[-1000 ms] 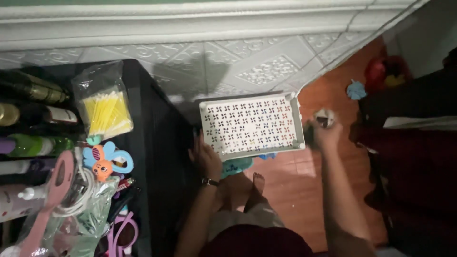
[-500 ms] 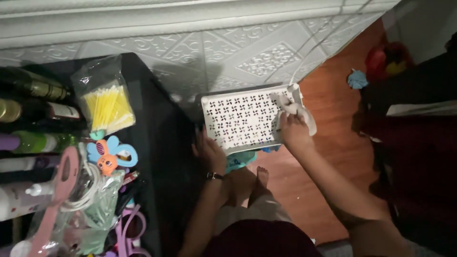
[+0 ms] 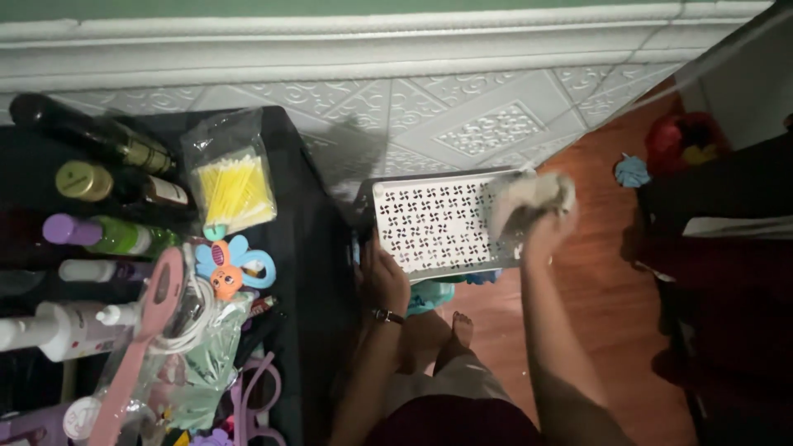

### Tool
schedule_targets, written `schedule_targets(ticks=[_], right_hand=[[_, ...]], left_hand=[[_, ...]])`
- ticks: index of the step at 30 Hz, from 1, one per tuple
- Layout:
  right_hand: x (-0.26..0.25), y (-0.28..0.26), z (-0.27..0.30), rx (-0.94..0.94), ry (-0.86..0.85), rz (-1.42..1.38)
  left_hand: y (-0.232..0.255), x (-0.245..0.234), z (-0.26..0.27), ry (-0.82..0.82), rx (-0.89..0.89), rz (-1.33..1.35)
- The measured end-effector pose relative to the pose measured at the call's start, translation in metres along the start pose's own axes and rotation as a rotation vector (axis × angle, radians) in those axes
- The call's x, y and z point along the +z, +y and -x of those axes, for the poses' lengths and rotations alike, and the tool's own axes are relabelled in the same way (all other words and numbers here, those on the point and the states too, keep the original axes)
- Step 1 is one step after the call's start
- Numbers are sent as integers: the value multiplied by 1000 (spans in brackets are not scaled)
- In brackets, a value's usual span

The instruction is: Clean a plastic storage container and a plastic tray using a cloth.

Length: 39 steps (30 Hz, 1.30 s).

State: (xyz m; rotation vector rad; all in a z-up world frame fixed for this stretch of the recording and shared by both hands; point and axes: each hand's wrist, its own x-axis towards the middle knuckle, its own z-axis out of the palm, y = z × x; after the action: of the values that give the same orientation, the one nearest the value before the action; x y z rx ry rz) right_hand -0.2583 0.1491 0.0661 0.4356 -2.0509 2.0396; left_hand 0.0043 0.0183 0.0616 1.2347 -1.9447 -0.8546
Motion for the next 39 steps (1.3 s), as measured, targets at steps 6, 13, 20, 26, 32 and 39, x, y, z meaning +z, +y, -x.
schedule_targets(ticks=[6, 13, 20, 26, 32, 39], right_hand=[[87, 48, 25, -256, -271, 884], [143, -40, 68, -147, -578, 797], [215, -42, 69, -296, -1028, 797], [209, -44, 48, -362, -1143, 957], [126, -40, -20, -188, -943, 1230], [109, 19, -13, -381, -483, 1255]], left_hand=[[-22, 21, 1, 3, -40, -24], [-33, 27, 0, 20, -36, -35], [-38, 29, 2, 49, 36, -84], [-31, 24, 3, 43, 54, -147], [-34, 24, 6, 67, 69, -165], [-35, 34, 7, 72, -16, -127]])
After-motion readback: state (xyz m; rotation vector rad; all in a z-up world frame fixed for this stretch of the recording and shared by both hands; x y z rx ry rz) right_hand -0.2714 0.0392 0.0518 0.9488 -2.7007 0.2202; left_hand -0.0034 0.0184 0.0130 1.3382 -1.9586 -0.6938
